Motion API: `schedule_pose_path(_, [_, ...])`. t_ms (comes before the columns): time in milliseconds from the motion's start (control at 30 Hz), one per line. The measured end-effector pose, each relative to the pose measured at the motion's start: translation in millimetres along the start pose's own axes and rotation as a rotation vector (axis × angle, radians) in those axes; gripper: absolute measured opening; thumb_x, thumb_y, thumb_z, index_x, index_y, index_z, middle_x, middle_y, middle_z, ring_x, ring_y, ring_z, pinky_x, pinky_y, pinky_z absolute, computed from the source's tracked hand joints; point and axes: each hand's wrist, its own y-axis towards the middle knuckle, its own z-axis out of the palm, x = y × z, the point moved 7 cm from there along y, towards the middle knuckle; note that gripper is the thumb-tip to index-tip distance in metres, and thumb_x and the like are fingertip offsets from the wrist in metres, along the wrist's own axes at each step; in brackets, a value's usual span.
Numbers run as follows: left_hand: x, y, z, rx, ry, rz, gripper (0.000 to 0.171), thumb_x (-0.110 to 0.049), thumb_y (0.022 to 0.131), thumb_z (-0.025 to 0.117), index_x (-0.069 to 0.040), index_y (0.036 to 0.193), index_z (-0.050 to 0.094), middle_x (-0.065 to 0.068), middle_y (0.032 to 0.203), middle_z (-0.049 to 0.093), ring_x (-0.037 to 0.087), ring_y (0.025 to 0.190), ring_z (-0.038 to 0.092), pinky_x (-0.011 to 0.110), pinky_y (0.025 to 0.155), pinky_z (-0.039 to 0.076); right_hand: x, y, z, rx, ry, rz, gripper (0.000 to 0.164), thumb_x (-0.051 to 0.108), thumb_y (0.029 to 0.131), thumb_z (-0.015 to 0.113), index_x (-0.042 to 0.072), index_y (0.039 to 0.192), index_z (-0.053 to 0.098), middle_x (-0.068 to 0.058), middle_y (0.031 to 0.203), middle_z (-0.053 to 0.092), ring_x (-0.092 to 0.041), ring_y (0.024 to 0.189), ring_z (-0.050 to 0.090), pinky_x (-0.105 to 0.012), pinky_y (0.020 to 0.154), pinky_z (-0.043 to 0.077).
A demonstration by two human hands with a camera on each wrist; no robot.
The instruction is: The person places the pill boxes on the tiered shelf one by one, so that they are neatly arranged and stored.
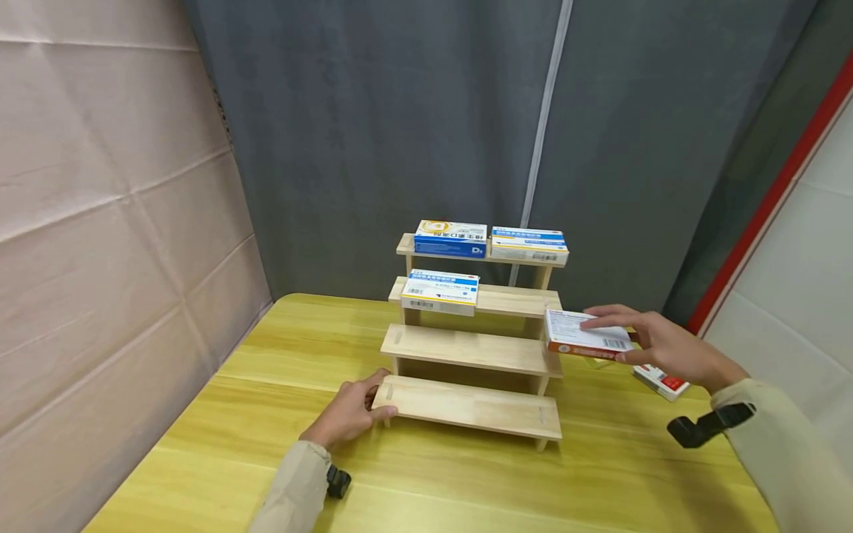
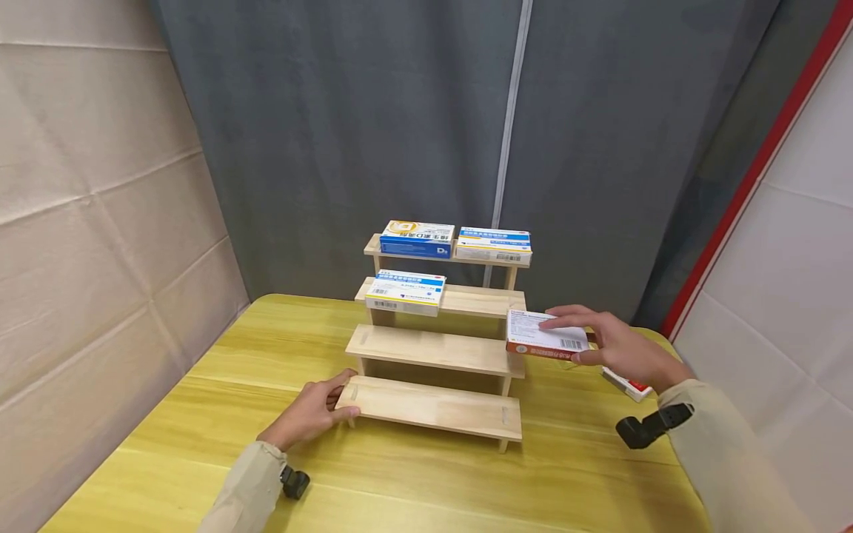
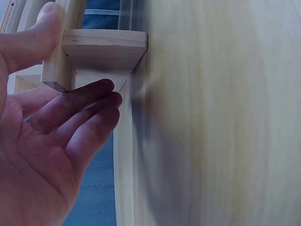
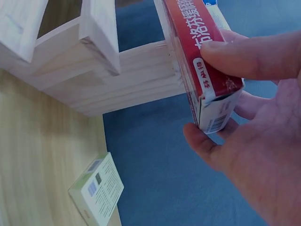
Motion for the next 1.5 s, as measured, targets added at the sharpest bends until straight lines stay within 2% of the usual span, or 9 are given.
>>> schedule_pose_path(100, [1.0, 0.4, -0.2, 0.002, -0.001, -0.001, 0.078, -0.031, 0.094, 0.071, 0.004, 0.154, 0.035, 0.025, 0.133, 0.065, 0.033, 0.121, 0.067, 0.045, 0.098, 0.058, 2.9, 8.9, -3.0, 0.003, 0.006, 0.025, 0.054, 0.006, 0.089, 0.071, 0.026, 0.138, 0.061, -0.010, 0.153, 0.047, 0.008, 0.127, 0.039, -0.055, 0.094, 0.049])
schedule_pose_path(200, [1.2, 0.5, -0.5, 0.000, -0.002, 0.003, 0.079, -0.031, 0.094, 0.071, 0.004, 0.154, 0.034, 0.025, 0.133, 0.065, 0.033, 0.121, 0.067, 0.045, 0.097, 0.058, 5.9, 18.1, -5.7, 0.004, 0.025, 0.043, 0.052, 0.006, 0.090, 0.069, 0.025, 0.138, 0.061, -0.012, 0.154, 0.047, -0.016, 0.131, 0.044, -0.059, 0.097, 0.047])
schedule_pose_path(267, [1.0, 0.5, -1.0, -0.003, 0.003, 0.008, 0.078, -0.031, 0.094, 0.071, 0.004, 0.153, 0.036, 0.025, 0.132, 0.066, 0.032, 0.120, 0.067, 0.045, 0.097, 0.058, 7.8, 24.1, -6.6, 0.011, 0.046, 0.048, 0.052, 0.004, 0.090, 0.069, 0.023, 0.138, 0.061, -0.013, 0.154, 0.046, -0.030, 0.131, 0.045, -0.057, 0.097, 0.045])
schedule_pose_path(367, [0.5, 0.7, -1.2, -0.003, 0.004, 0.014, 0.076, -0.031, 0.094, 0.071, 0.003, 0.153, 0.037, 0.024, 0.131, 0.066, 0.031, 0.119, 0.068, 0.045, 0.096, 0.058, 9.0, 31.8, -6.1, 0.022, 0.085, 0.060, 0.053, 0.003, 0.089, 0.069, 0.021, 0.139, 0.060, -0.015, 0.154, 0.045, -0.038, 0.131, 0.045, -0.057, 0.097, 0.044])
schedule_pose_path(533, [-0.1, 0.4, -1.5, 0.001, 0.015, 0.015, 0.077, -0.032, 0.093, 0.071, 0.004, 0.153, 0.037, 0.024, 0.131, 0.066, 0.032, 0.119, 0.068, 0.045, 0.096, 0.058, 9.9, 42.2, -3.2, 0.027, 0.111, 0.086, 0.055, 0.002, 0.089, 0.069, 0.020, 0.139, 0.059, -0.016, 0.155, 0.045, -0.040, 0.132, 0.044, -0.058, 0.100, 0.042])
schedule_pose_path(767, [-2.2, -0.3, -2.4, 0.007, 0.018, 0.012, 0.077, -0.032, 0.094, 0.071, 0.004, 0.153, 0.036, 0.024, 0.131, 0.066, 0.032, 0.119, 0.068, 0.046, 0.096, 0.058, 7.3, 57.8, 4.8, 0.024, 0.125, 0.115, 0.051, 0.004, 0.089, 0.069, 0.019, 0.137, 0.060, -0.018, 0.156, 0.042, -0.045, 0.138, 0.038, -0.072, 0.106, 0.035])
schedule_pose_path(900, [-1.1, -0.3, -2.2, 0.011, 0.020, 0.004, 0.081, -0.033, 0.094, 0.071, 0.006, 0.154, 0.032, 0.026, 0.132, 0.065, 0.033, 0.120, 0.067, 0.046, 0.097, 0.058, 7.0, 66.3, 9.4, 0.030, 0.130, 0.122, 0.050, 0.002, 0.089, 0.068, 0.018, 0.136, 0.062, -0.018, 0.156, 0.042, -0.046, 0.143, 0.034, -0.075, 0.109, 0.030])
schedule_pose_path(1200, [-1.2, 1.6, -2.8, 0.007, 0.034, 0.030, 0.073, -0.032, 0.094, 0.071, 0.001, 0.152, 0.040, 0.020, 0.127, 0.070, 0.029, 0.115, 0.070, 0.044, 0.094, 0.059, 7.8, 83.6, 18.2, 0.056, 0.164, 0.141, 0.052, -0.003, 0.090, 0.062, 0.017, 0.137, 0.059, -0.021, 0.157, 0.037, -0.046, 0.143, 0.033, -0.072, 0.109, 0.031])
schedule_pose_path(1500, [-0.7, 0.8, -1.3, 0.012, 0.021, 0.020, 0.078, -0.032, 0.094, 0.071, 0.004, 0.153, 0.036, 0.023, 0.130, 0.068, 0.031, 0.118, 0.069, 0.046, 0.096, 0.058, 8.0, 94.2, 23.6, 0.044, 0.181, 0.128, 0.053, -0.005, 0.088, 0.064, 0.015, 0.137, 0.059, -0.020, 0.159, 0.036, -0.046, 0.143, 0.034, -0.066, 0.109, 0.035])
